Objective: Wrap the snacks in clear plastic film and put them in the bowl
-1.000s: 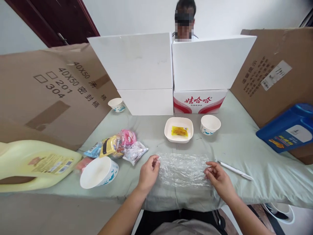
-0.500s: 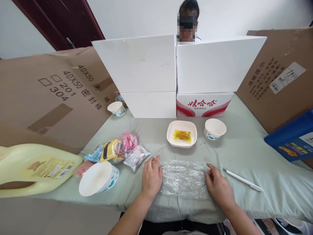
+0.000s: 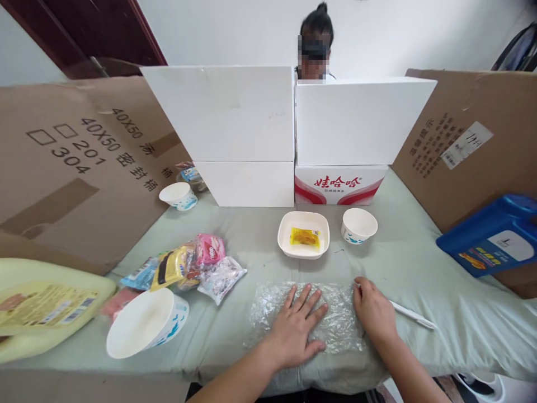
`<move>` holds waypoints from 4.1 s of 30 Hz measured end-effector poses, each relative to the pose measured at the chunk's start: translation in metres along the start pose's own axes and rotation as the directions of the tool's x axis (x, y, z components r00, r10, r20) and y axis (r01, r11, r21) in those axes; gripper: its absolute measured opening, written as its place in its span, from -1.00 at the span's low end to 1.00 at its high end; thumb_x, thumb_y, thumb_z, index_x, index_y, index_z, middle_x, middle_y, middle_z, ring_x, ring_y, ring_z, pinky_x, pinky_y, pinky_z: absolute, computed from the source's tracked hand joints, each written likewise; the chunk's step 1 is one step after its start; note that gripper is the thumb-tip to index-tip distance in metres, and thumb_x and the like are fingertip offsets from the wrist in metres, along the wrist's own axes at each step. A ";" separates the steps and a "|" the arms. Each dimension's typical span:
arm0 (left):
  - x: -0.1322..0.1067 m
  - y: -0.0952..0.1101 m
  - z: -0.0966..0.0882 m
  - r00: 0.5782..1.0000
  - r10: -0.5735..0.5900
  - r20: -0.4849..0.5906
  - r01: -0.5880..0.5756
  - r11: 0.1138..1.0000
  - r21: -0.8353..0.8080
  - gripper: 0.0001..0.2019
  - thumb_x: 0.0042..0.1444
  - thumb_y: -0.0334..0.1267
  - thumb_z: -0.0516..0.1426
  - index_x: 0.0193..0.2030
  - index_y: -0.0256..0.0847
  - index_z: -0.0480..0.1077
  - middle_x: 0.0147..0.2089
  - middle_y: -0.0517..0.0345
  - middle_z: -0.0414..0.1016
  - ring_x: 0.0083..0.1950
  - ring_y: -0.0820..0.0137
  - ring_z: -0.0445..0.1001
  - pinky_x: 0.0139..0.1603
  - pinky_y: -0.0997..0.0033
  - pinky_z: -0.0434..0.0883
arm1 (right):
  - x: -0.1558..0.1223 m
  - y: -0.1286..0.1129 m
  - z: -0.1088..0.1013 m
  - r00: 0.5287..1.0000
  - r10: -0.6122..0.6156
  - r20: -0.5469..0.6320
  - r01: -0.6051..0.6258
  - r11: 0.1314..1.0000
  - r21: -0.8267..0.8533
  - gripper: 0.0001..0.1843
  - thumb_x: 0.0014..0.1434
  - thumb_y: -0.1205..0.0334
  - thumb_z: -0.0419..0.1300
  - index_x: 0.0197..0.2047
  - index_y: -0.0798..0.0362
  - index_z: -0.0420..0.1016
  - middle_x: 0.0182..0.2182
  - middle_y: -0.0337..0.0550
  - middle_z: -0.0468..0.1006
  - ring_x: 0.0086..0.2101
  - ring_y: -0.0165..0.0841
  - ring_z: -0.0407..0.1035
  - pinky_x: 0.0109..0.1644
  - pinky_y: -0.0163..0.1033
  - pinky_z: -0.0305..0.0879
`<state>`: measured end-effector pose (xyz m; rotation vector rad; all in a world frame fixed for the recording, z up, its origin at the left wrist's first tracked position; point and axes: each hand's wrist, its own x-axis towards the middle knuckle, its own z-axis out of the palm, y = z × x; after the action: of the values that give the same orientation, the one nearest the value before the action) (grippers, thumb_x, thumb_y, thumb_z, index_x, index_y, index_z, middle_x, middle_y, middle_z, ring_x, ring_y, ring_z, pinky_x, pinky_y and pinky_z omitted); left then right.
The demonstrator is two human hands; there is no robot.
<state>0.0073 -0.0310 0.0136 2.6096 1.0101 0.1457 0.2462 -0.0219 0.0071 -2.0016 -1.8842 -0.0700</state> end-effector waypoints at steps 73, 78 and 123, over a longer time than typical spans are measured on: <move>-0.029 -0.031 0.016 0.970 -0.043 -0.238 0.099 0.969 0.226 -0.21 0.22 0.19 -0.01 0.42 -0.28 -0.08 0.43 -0.21 -0.02 0.43 0.01 -0.08 0.33 -0.07 0.00 | -0.048 -0.015 0.012 0.836 -0.516 0.186 0.525 0.851 0.005 0.01 0.16 -0.32 -0.01 0.42 0.21 -0.16 0.35 0.16 0.01 0.33 0.00 -0.19 0.32 0.15 -0.23; -0.047 -0.047 0.016 0.956 -0.134 -0.259 0.202 0.946 0.254 -0.20 0.21 0.22 -0.01 0.44 -0.20 -0.11 0.45 -0.16 -0.06 0.44 0.03 -0.10 0.36 -0.04 -0.04 | -0.065 0.026 -0.002 0.889 -0.432 0.152 0.445 0.894 -0.059 0.03 0.17 -0.28 0.01 0.44 0.15 -0.33 0.37 0.11 -0.02 0.33 -0.03 -0.18 0.32 0.18 -0.21; -0.026 -0.010 0.013 0.843 -0.186 -0.504 0.155 0.983 -0.103 -0.87 0.23 -0.36 0.03 -0.23 -0.25 0.41 -0.22 0.00 0.43 -0.08 0.21 0.37 -0.03 0.10 0.43 | 0.023 -0.105 0.016 0.737 -0.379 0.561 0.019 0.840 0.542 -0.57 0.12 0.36 0.08 0.09 0.08 0.31 -0.40 -0.22 0.51 -0.36 -0.36 0.39 -0.24 -0.30 0.19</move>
<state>-0.0157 -0.0446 -0.0011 2.4568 1.3777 0.8521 0.1432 0.0073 0.0246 -1.5215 -2.1982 1.1006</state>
